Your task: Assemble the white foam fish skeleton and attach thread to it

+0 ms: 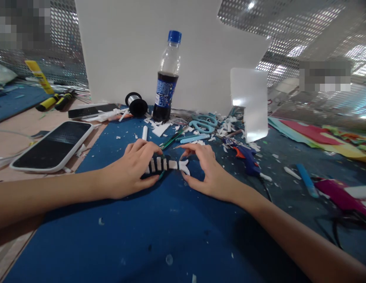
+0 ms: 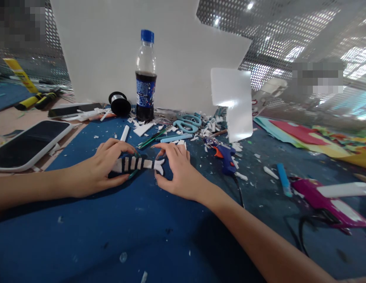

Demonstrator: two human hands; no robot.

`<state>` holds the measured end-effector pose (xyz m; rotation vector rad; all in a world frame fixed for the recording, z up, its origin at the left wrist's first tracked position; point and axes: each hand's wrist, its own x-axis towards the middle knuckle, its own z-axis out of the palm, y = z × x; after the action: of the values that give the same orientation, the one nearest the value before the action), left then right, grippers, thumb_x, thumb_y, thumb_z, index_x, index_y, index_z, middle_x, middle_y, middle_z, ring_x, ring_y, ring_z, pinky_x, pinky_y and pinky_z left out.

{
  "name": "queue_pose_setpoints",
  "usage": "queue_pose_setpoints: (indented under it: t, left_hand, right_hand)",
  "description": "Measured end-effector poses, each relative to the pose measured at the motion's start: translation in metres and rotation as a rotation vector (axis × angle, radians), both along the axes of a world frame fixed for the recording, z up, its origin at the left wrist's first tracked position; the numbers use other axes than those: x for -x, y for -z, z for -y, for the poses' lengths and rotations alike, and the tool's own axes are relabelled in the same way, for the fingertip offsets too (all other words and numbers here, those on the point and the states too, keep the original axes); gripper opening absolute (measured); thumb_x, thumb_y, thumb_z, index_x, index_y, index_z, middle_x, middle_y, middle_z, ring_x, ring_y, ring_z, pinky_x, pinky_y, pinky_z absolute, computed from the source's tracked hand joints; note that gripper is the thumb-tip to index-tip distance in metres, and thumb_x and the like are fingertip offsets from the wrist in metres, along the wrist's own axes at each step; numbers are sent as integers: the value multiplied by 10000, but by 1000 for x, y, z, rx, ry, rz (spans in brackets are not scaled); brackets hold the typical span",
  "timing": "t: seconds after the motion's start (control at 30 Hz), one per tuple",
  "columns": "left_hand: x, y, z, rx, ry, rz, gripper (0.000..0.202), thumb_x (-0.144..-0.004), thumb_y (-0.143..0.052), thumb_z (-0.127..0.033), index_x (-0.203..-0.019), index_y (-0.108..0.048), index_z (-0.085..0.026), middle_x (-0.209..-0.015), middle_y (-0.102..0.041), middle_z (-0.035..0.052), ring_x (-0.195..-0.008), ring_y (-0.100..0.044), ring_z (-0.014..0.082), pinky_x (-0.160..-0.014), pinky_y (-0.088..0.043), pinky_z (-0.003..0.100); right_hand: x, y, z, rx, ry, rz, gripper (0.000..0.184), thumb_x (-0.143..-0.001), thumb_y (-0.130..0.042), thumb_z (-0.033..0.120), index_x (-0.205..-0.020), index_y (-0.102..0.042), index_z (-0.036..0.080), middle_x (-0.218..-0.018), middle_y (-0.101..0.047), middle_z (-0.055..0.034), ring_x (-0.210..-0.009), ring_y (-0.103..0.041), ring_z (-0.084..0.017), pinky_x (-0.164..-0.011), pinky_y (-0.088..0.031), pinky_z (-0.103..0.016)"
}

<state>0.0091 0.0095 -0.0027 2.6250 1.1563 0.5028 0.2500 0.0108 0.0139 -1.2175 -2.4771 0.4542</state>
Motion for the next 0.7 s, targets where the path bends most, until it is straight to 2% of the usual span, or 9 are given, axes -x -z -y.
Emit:
queue_pose_setpoints:
  t: [0.57, 0.7]
  left_hand:
    - [-1, 3, -1, -34, 10, 9, 281, -864, -457, -333, -1096, -361, -208, -1138, -485, 81, -1086, -412, 252, -896, -383, 464]
    - [-1, 3, -2, -36, 4, 12, 286, -859, -466, -324, -1099, -362, -208, -1142, -490, 85, -1095, -412, 257, -898, -384, 472]
  right_hand:
    - [0, 1, 0, 1, 7, -3, 541, -785, -544, 235, -1281, -330, 251, -1090, -496, -76, -1046, -410, -261, -933, -344, -448]
    - [1, 0, 1, 5, 10, -6, 460, -787, -547, 249, -1213, -374, 245, -1072, -498, -73, -1036, -412, -256, -917, -352, -437]
